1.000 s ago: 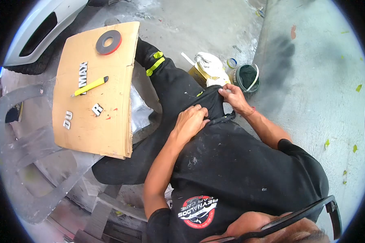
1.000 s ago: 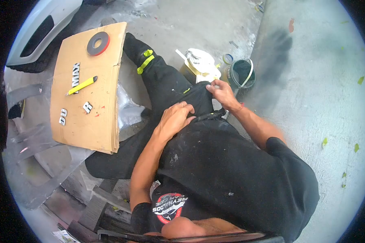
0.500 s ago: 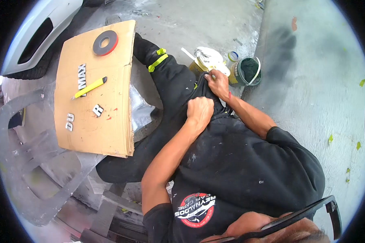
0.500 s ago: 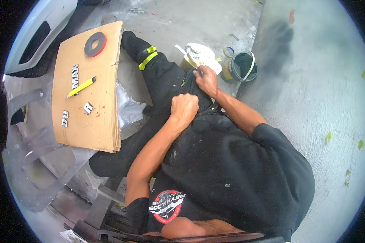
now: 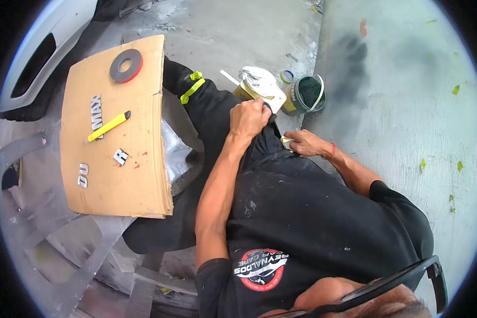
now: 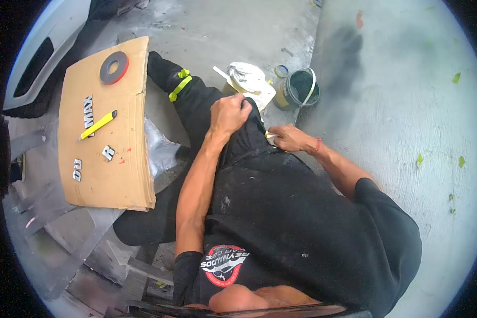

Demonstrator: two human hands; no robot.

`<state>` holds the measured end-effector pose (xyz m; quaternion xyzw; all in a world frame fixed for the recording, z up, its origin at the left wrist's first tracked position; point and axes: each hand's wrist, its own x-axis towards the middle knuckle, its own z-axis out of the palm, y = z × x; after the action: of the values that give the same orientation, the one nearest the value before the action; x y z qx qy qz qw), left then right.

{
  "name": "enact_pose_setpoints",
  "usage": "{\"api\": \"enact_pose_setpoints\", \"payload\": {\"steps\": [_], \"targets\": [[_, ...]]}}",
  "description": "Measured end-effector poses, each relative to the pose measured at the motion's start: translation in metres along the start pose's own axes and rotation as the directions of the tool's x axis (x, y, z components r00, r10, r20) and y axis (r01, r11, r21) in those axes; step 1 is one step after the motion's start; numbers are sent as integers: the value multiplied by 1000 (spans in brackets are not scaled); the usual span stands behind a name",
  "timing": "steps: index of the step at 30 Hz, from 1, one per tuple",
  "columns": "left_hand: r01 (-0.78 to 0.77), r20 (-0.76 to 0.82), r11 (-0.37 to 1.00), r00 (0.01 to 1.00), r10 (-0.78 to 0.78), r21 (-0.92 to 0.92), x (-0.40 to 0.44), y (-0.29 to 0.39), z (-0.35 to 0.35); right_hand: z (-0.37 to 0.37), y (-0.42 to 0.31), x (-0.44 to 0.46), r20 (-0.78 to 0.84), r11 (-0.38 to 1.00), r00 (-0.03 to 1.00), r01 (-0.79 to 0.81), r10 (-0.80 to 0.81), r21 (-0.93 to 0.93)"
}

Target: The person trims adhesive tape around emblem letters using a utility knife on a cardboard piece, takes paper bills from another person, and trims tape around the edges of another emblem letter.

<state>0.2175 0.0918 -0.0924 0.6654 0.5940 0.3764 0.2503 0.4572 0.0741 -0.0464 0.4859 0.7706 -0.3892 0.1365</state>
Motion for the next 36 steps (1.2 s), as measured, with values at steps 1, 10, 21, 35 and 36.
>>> {"api": "enact_pose_setpoints", "payload": {"steps": [1, 10, 21, 35, 36], "targets": [[-4, 1, 1000, 1000, 4, 4, 2, 6, -6, -1, -7, 0, 53, 995, 994, 96, -95, -32], [-303, 62, 951, 952, 299, 63, -5, 40, -16, 23, -22, 31, -183, 906, 962, 114, -204, -407], [-362, 84, 932, 929, 360, 14, -15, 44, 18, 69, 67, 68, -350, 883, 844, 264, -407, -389], [-401, 250, 910, 897, 365, 109, -16, 56, 10, 182, 133, 171, -504, 774, 764, 578, -403, 257], [-401, 274, 906, 894, 354, 137, -18, 58, 11, 172, 128, 157, -517, 767, 756, 586, -402, 262]]}}
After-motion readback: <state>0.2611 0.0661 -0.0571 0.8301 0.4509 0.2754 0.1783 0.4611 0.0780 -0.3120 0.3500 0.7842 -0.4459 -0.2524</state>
